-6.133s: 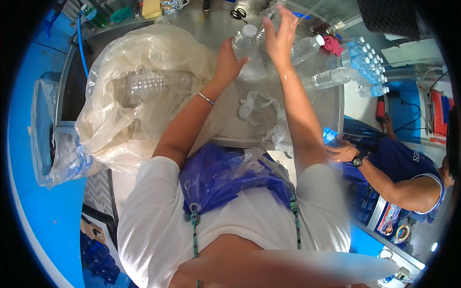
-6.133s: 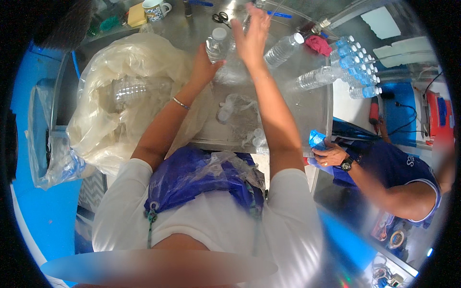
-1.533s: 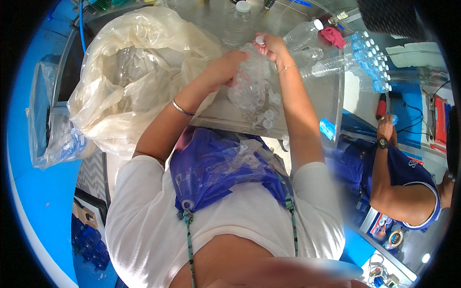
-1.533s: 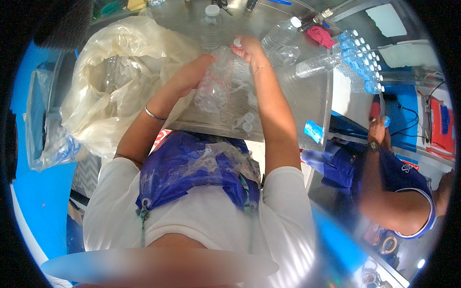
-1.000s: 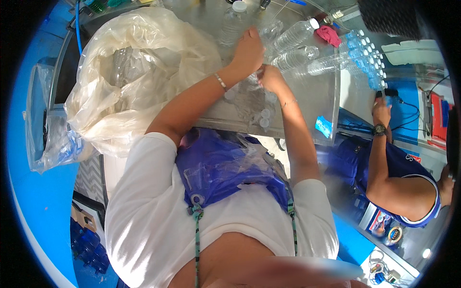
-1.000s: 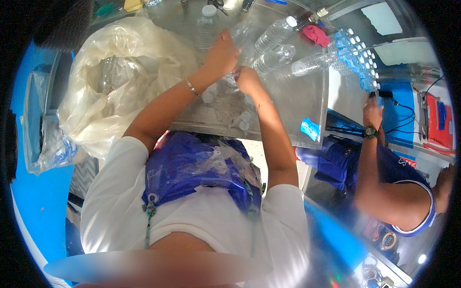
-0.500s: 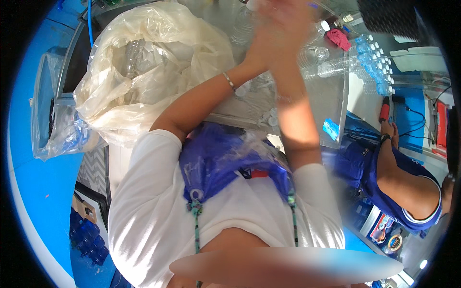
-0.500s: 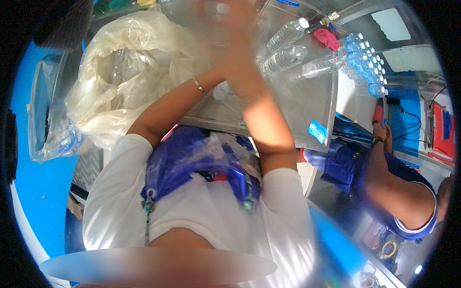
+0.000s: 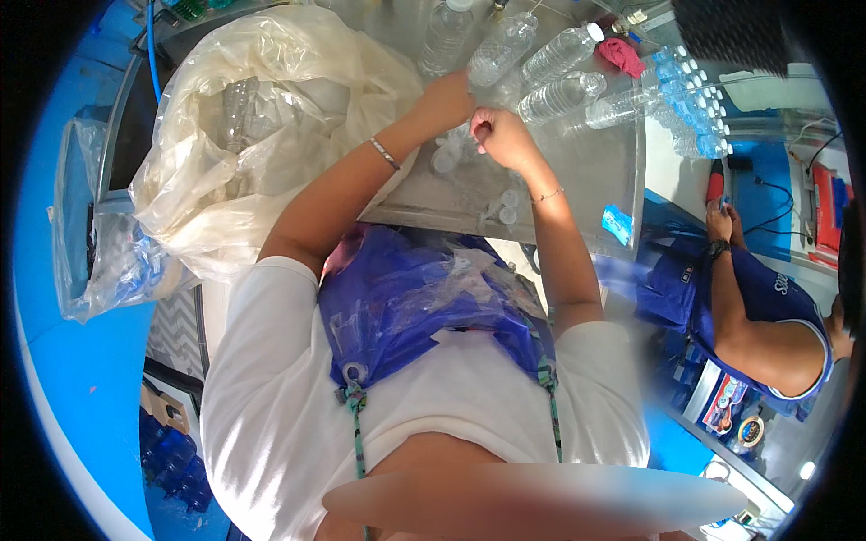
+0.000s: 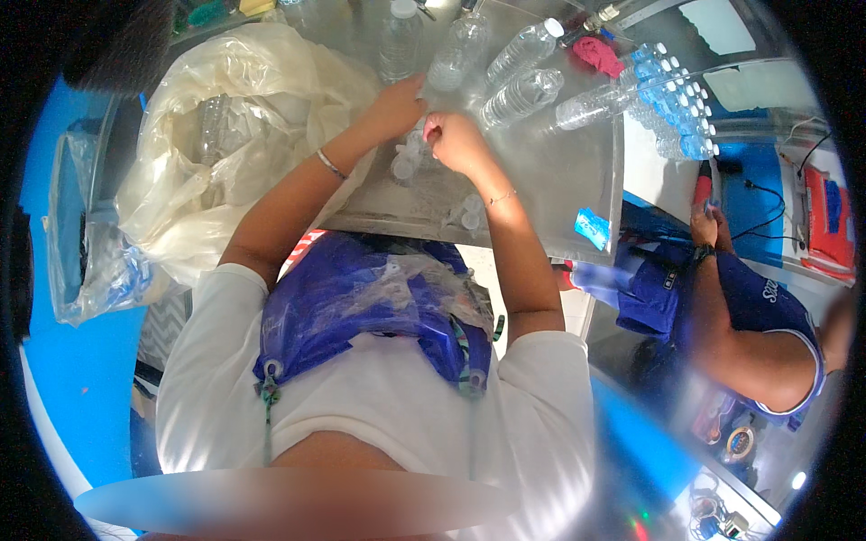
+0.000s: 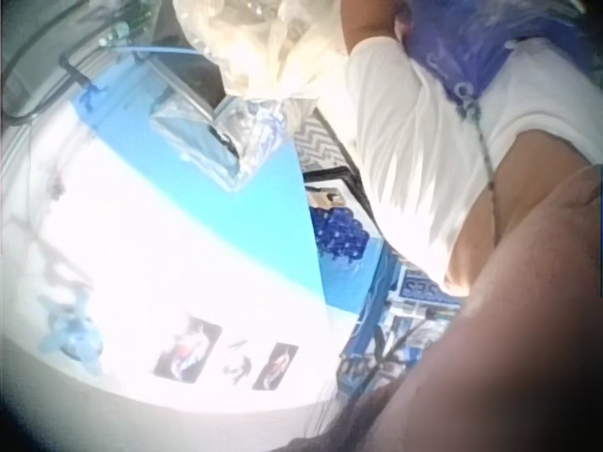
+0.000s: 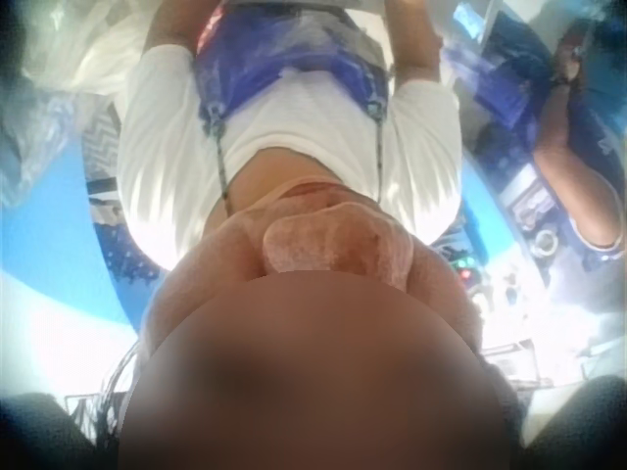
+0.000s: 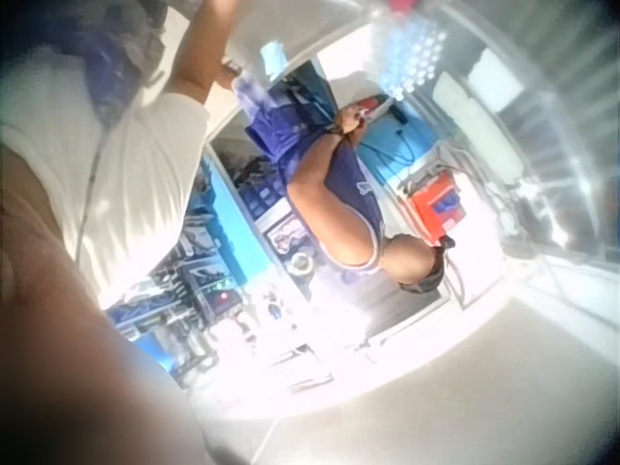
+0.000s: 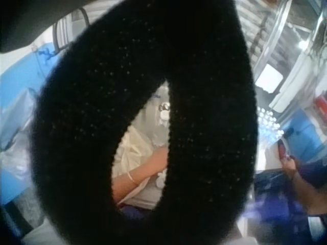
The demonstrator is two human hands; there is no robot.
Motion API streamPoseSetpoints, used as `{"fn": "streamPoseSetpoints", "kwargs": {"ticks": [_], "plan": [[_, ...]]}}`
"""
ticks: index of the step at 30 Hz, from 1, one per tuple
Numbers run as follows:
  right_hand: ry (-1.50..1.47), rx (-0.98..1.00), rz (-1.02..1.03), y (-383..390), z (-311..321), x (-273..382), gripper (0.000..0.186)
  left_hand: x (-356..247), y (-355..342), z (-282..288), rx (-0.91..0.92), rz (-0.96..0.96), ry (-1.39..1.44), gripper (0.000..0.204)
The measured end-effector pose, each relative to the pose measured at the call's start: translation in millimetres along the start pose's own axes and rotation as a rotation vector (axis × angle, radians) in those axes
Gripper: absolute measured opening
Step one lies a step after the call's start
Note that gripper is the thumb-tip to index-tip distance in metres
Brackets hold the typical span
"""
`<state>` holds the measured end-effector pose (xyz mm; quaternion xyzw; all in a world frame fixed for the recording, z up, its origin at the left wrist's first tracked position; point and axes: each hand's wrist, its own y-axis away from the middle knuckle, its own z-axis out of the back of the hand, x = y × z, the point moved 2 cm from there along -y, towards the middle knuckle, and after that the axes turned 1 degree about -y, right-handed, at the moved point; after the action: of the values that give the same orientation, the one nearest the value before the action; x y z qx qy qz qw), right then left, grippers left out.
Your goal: The person repeatedly picks up empty plastic bottles from a metal table, screws on white caps, and places the capped bottles into a large plastic bag. The person also handles a red and white striped cloth at the end.
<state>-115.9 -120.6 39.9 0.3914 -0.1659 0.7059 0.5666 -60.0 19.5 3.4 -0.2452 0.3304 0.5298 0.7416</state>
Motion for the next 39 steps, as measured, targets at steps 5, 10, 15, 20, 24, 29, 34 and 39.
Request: {"fn": "streamPoseSetpoints", "kwargs": {"ticks": [5,10,15,20,24,29,34,39], "plan": [[0.203,0.076,0.238,19.3,-33.4,-28.8,0.043,-23.7,-20.0,-10.3,-0.195,0.000,0.040,0.092],[0.085,-0.185,0.122,27.2,-50.7,-30.0,0.050,-41.2,-42.6,-19.8,-0.297,-0.010,0.067,0.103],[0.197,-0.259,0.079,59.3,-11.0,-53.0,0.036,-38.4,-45.3,-25.4,-0.287,0.033,0.021,0.105],[0.254,-0.079,-0.159,97.3,5.2,-97.8,0.034,-25.7,-30.5,-35.5,-0.143,0.180,0.041,0.104],[-0.552,-0.165,-0.257,101.9,-0.4,-116.8,0.034,-31.6,-29.8,-32.7,-0.270,0.071,0.031,0.103],[0.335,-0.410,0.026,110.5,5.4,-102.6,0.024,-43.1,-37.4,-27.5,-0.335,0.059,0.091,0.102],[0.451,-0.281,-0.050,97.2,-10.8,-81.5,0.017,-46.9,-49.4,-25.2,-0.413,0.005,0.119,0.095],[0.421,-0.212,0.017,99.4,12.2,-53.0,0.015,-43.0,-56.9,-18.3,-0.395,0.021,0.145,0.076]]}}
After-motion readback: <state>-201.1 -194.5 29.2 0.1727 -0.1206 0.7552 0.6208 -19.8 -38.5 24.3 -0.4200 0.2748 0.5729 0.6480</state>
